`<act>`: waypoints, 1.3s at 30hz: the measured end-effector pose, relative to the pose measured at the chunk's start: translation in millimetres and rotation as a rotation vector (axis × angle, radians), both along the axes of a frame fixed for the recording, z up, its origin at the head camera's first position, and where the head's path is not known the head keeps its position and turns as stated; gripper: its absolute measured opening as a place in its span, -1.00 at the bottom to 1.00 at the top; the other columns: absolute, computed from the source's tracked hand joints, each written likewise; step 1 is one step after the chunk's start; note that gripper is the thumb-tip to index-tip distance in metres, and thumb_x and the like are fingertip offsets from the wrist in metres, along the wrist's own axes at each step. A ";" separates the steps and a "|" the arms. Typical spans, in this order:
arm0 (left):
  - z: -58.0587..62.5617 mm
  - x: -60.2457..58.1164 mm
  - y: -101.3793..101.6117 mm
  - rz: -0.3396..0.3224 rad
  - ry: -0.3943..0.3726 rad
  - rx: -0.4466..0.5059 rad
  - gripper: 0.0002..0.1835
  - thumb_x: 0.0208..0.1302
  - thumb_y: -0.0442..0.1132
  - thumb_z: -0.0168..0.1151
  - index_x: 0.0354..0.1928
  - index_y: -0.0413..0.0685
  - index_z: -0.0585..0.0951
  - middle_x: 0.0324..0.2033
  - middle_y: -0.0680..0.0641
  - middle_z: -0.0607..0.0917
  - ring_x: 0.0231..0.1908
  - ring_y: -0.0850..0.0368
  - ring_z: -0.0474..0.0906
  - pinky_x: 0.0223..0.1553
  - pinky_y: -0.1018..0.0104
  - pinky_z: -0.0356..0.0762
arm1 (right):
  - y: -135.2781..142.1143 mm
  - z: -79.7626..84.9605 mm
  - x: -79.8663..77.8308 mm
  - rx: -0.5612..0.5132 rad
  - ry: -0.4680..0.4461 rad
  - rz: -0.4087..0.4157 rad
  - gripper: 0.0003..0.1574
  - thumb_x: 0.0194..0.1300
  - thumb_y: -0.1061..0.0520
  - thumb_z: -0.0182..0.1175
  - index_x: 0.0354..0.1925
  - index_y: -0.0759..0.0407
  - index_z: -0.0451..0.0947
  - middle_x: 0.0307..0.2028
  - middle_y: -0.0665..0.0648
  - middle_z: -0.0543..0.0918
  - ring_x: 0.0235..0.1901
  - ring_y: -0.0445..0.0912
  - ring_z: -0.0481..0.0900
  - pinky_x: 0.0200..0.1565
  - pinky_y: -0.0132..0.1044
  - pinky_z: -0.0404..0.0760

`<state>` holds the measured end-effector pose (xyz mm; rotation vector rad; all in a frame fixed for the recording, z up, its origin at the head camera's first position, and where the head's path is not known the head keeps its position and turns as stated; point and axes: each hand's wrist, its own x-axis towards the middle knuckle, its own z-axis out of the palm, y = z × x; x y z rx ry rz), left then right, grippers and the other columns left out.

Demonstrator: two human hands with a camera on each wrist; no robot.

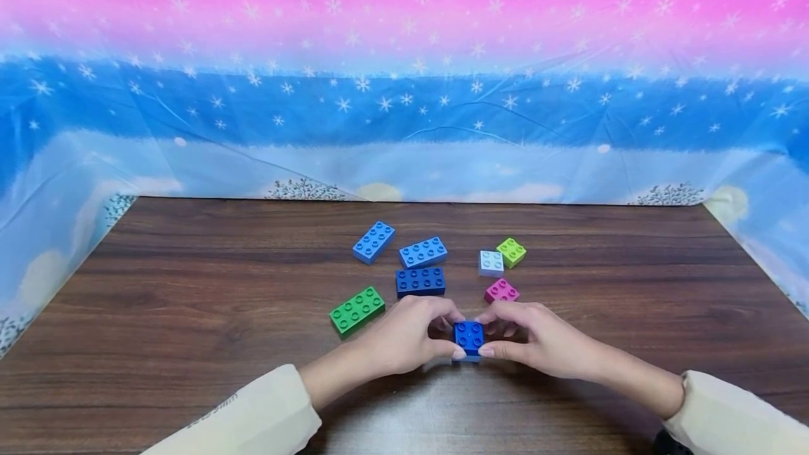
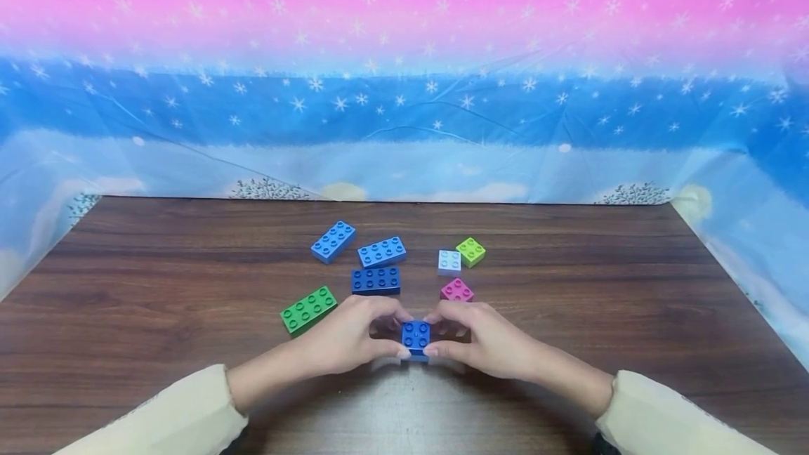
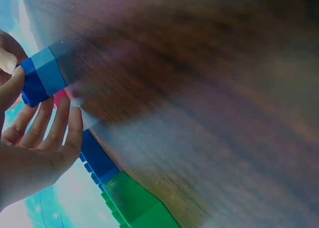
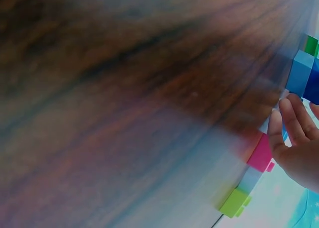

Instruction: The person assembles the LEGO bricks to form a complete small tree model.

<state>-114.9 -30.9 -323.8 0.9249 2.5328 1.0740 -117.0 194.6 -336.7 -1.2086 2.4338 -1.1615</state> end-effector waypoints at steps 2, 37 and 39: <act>-0.2 0.1 -0.3 -0.001 -0.001 0.004 -0.72 0.07 -0.18 0.35 -0.18 -0.10 0.60 -0.32 0.05 0.65 -0.29 0.27 0.55 -0.25 0.45 0.49 | 0.0 1.6 -0.7 0.011 -0.016 0.005 -0.73 0.22 0.11 0.20 -0.10 0.12 0.48 -0.27 -0.01 0.61 -0.36 -0.23 0.56 -0.35 -0.33 0.57; 0.6 -0.3 -1.5 0.008 -0.036 -0.021 -0.71 0.08 -0.15 0.33 -0.15 -0.06 0.59 -0.25 0.05 0.65 -0.23 0.28 0.55 -0.23 0.48 0.47 | 40.9 19.0 -50.1 0.241 -0.050 -0.106 -0.44 0.10 0.18 0.30 0.09 0.21 0.44 -0.19 0.11 0.45 -0.30 -0.06 0.40 -0.37 -0.36 0.52; 0.6 -0.3 -1.4 0.007 -0.038 -0.020 -0.71 0.08 -0.15 0.33 -0.15 -0.06 0.59 -0.25 0.05 0.65 -0.24 0.28 0.56 -0.23 0.48 0.47 | 41.2 16.9 -51.3 0.240 -0.060 -0.100 -0.44 0.11 0.16 0.29 0.10 0.20 0.44 -0.21 0.09 0.45 -0.30 -0.08 0.40 -0.37 -0.36 0.51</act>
